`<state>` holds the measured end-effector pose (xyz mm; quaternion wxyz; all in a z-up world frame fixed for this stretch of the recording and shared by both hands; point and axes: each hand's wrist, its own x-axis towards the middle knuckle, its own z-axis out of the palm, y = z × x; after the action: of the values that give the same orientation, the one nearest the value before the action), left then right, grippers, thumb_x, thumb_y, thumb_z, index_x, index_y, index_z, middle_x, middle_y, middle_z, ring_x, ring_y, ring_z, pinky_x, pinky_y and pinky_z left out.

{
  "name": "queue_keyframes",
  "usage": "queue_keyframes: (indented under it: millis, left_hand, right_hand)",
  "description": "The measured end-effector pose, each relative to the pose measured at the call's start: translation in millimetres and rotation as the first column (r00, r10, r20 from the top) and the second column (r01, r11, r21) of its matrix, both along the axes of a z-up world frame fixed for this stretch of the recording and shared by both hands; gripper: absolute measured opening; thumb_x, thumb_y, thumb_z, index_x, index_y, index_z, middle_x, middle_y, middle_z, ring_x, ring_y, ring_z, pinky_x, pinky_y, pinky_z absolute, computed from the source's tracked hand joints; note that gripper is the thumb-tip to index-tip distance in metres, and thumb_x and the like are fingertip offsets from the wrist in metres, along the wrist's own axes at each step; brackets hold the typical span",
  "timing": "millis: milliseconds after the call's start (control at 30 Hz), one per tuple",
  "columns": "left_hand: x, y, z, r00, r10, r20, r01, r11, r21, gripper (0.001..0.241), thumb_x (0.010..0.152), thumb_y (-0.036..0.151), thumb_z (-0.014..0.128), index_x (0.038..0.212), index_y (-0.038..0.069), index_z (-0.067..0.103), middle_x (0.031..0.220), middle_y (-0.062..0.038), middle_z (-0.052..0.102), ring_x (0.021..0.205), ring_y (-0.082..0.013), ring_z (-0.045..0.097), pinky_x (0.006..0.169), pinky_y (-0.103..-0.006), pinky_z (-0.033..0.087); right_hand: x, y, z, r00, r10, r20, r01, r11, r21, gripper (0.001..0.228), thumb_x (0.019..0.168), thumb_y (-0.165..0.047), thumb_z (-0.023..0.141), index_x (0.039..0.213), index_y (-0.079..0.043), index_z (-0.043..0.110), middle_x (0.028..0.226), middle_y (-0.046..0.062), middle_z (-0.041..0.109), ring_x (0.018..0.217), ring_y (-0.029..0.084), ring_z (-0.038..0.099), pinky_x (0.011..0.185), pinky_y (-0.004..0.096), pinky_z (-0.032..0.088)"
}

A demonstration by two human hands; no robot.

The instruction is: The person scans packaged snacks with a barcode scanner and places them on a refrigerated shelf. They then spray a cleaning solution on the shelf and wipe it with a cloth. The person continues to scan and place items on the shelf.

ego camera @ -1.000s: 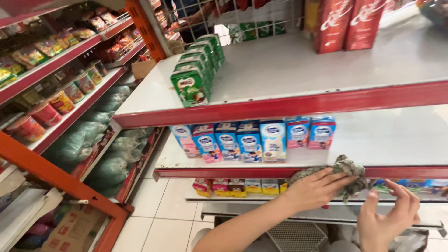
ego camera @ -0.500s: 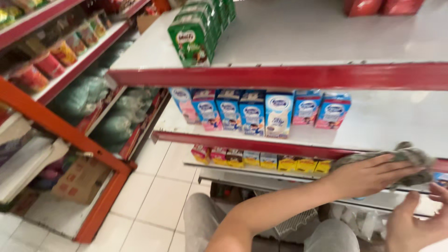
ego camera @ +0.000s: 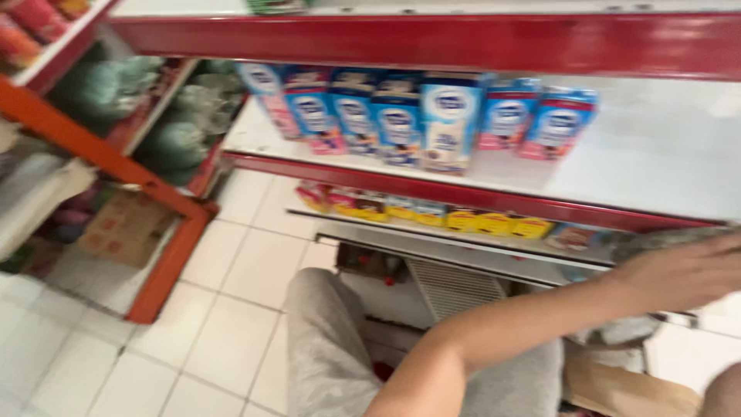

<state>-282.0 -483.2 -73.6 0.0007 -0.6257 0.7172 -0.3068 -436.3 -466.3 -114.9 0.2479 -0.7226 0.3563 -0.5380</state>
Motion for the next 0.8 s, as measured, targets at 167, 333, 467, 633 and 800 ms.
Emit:
queue_keyframes:
  millis: [167, 333, 467, 633, 800]
  left_hand:
    - [-29.4, -43.8, -2.3, 0.999, 0.051, -0.001, -0.048, 0.930, -0.364, 0.061, 0.112, 0.026, 0.048, 0.166, 0.004, 0.032, 0.173, -0.008, 0.008, 0.162, -0.0198, 0.003, 0.137, -0.0445, -0.001]
    - [-51.9, -76.5, 2.5, 0.999, 0.028, 0.021, -0.022, 0.967, -0.254, 0.066, 0.112, 0.033, 0.052, 0.171, 0.005, 0.040, 0.177, -0.005, 0.009, 0.161, -0.0180, 0.002, 0.136, -0.0445, -0.001]
    - [-68.8, -98.6, 13.3, 0.984, 0.073, 0.164, -0.038, 0.978, -0.207, 0.059, 0.107, 0.025, 0.055, 0.158, -0.004, 0.062, 0.177, -0.006, 0.016, 0.164, -0.0199, 0.004, 0.138, -0.0485, 0.002]
    - [-87.7, -117.8, 39.6, 0.994, -0.015, 0.110, 0.037, 0.978, -0.205, 0.042, 0.092, 0.022, 0.058, 0.124, 0.004, 0.079, 0.163, -0.004, 0.041, 0.157, -0.0192, 0.021, 0.135, -0.0459, 0.012]
    - [-95.1, -117.2, 76.4, 0.993, -0.107, -0.054, 0.098, 0.983, -0.157, 0.025, 0.089, 0.018, 0.062, 0.104, 0.010, 0.080, 0.137, -0.004, 0.067, 0.141, -0.0189, 0.048, 0.124, -0.0399, 0.033]
  right_hand:
    - [-52.5, -31.3, 20.2, 0.996, -0.062, -0.069, 0.054, 0.993, -0.105, 0.034, 0.090, 0.010, 0.057, 0.124, 0.007, 0.059, 0.122, 0.013, 0.060, 0.102, 0.022, 0.060, 0.097, 0.037, 0.042]
    - [-69.6, -38.2, 33.5, 0.986, -0.124, -0.109, 0.112, 0.987, -0.113, 0.024, 0.093, 0.012, 0.058, 0.115, 0.002, 0.062, 0.114, 0.010, 0.057, 0.096, 0.020, 0.060, 0.087, 0.032, 0.041]
    - [-78.5, -43.0, 34.2, 0.982, -0.161, -0.102, 0.156, 0.986, -0.055, 0.023, 0.092, 0.010, 0.058, 0.112, 0.000, 0.062, 0.113, 0.009, 0.058, 0.095, 0.020, 0.060, 0.087, 0.032, 0.041]
    - [-105.5, -45.7, 32.0, 0.970, -0.222, -0.096, 0.218, 0.975, -0.048, 0.021, 0.095, 0.008, 0.061, 0.114, -0.001, 0.063, 0.113, 0.008, 0.059, 0.098, 0.020, 0.060, 0.087, 0.032, 0.042]
    - [-125.8, -37.5, 39.6, 0.969, -0.240, -0.054, 0.243, 0.968, 0.060, 0.015, 0.100, 0.004, 0.064, 0.114, -0.001, 0.063, 0.116, 0.008, 0.062, 0.098, 0.017, 0.061, 0.093, 0.033, 0.045]
